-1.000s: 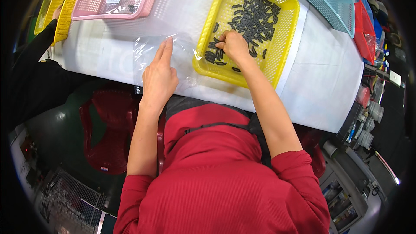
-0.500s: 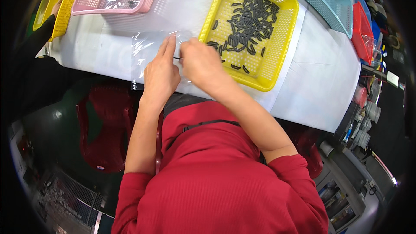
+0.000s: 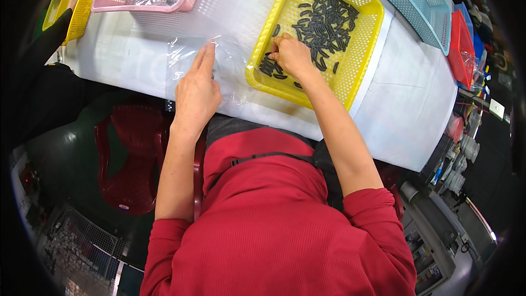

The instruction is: The person picks up small black curved objects from a yellow plastic basket and places them into a clear plastic bag held on the table.

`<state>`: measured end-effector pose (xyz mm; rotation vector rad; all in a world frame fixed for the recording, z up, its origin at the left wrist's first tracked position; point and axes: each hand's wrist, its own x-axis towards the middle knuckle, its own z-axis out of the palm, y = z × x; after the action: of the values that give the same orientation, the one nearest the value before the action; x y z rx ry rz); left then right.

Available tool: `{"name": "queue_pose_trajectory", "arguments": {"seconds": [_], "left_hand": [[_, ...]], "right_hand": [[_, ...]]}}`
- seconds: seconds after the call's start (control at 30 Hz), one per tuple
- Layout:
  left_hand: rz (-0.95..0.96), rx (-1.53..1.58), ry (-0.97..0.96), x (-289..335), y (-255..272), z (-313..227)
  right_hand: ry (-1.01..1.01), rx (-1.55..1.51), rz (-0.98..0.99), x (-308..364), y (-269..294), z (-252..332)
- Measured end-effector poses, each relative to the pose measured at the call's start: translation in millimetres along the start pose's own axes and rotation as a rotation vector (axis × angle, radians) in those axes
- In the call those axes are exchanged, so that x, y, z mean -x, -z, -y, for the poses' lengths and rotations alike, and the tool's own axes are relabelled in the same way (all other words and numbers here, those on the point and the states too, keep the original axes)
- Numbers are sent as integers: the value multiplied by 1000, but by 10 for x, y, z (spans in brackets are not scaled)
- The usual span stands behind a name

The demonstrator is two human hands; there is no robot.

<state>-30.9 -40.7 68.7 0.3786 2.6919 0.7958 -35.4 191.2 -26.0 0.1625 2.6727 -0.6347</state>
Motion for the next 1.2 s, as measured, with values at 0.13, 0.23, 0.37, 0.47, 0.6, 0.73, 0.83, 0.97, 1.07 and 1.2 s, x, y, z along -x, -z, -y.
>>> {"name": "queue_pose_trajectory", "arguments": {"seconds": [0.13,0.23,0.37,0.47,0.6,0.73,0.83,0.97,1.07,1.2], "left_hand": [[-6,3,-3,-11,5,-7],[-19,-3,-8,-15,1,32],[-25,-2,-30,-28,2,37],[-23,11,-10,-9,18,25],[-28,-9,-23,20,-21,47],[-46,-19,-64,61,-101,41],[-31,-30,-87,31,-134,18],[-34,-29,-98,71,-50,-9],[-69,-41,-99,86,-22,78],[-67,-3,-48,100,-17,86]], "right_hand": [[24,-325,42,-18,12,-256],[-173,-1009,139,61,45,-474],[-56,-306,84,78,11,-166],[-22,-57,6,103,-88,-41],[-126,-220,-40,185,46,-25],[-15,-486,-88,587,701,509],[240,-271,-214,743,629,984],[257,-58,-281,613,154,1268],[282,-274,-366,593,317,1116],[-115,-156,-167,338,425,179]]}}
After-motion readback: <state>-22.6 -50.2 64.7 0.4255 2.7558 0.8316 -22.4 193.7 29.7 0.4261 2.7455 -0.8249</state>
